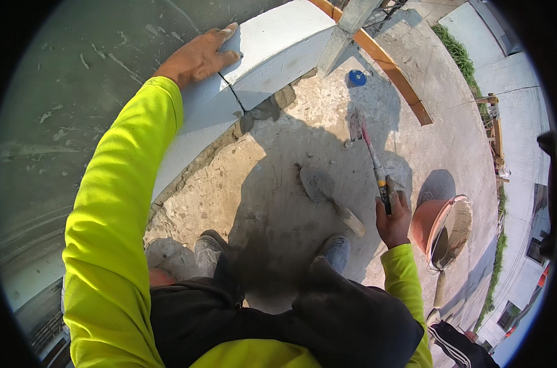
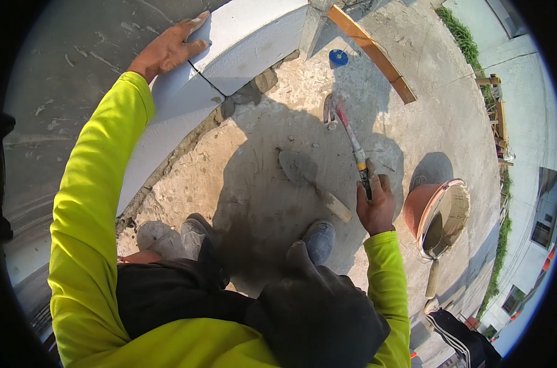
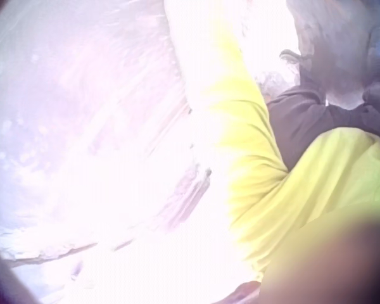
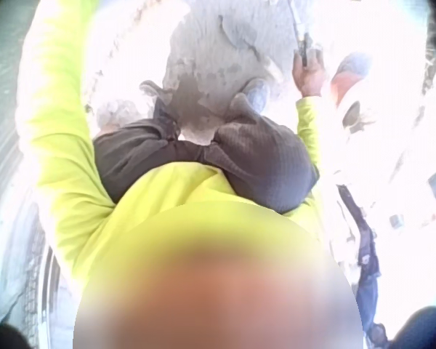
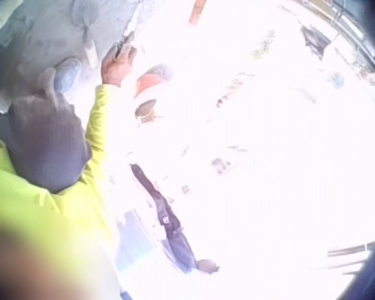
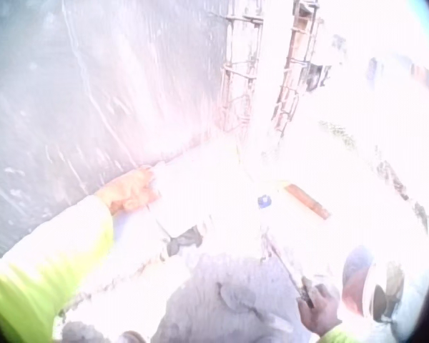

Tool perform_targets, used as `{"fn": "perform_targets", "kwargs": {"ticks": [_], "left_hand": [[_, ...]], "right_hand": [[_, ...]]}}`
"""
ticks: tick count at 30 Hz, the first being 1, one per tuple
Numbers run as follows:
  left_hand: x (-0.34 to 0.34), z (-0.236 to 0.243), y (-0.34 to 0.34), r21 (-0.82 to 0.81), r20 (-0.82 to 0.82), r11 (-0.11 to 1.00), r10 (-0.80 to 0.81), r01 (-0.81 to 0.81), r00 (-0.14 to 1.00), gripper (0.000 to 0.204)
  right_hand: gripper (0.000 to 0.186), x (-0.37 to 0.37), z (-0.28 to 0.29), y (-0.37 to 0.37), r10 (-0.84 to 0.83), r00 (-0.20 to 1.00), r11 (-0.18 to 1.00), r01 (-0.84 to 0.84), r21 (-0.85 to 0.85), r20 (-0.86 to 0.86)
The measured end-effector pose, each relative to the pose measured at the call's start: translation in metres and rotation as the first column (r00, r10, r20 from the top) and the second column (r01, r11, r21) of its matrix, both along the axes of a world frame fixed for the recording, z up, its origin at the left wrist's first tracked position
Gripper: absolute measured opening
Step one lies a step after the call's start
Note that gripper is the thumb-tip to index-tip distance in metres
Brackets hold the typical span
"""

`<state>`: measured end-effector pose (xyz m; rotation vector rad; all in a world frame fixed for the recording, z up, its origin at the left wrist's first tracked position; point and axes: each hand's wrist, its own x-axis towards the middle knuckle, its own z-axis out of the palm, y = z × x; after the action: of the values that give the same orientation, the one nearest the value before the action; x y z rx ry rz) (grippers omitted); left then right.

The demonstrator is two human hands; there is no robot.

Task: The person scoops cement from a bucket with a trowel and applies it to a low wall. They place a white block on the mortar, tap it into position with a hammer, and continue applying mortar to the joints between blocks.

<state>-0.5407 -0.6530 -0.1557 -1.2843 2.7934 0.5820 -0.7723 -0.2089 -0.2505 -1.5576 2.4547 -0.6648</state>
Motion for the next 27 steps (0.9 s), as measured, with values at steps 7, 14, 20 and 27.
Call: {"fn": "perform_targets", "kwargs": {"ticks": [7, 14, 20, 27], "left_hand": [[0.000, -0.007, -0.007, -0.053, -0.077, 0.997, 0.044, -0.048, 0.996, 0.075], [0.001, 0.002, 0.003, -0.022, -0.087, 0.996, 0.080, -0.082, 0.993, 0.074], [0.009, -0.002, 0.002, -0.060, -0.127, 0.996, 0.054, -0.062, 0.990, 0.067], [0.013, -0.005, 0.002, -0.099, -0.123, 0.994, 0.039, -0.051, 0.992, 0.065]], "right_hand": [[0.050, 0.012, -0.038, 0.082, -0.135, 0.976, 0.983, 0.153, 0.100, -0.169], [0.039, 0.050, -0.067, 0.028, 0.032, 0.998, 0.934, -0.047, 0.355, 0.048], [0.035, 0.073, -0.040, -0.030, -0.253, 0.298, 0.967, 0.090, 0.237, 0.920], [0.037, 0.139, -0.048, -0.122, -0.206, -0.396, 0.916, 0.243, 0.318, 0.895]]}}
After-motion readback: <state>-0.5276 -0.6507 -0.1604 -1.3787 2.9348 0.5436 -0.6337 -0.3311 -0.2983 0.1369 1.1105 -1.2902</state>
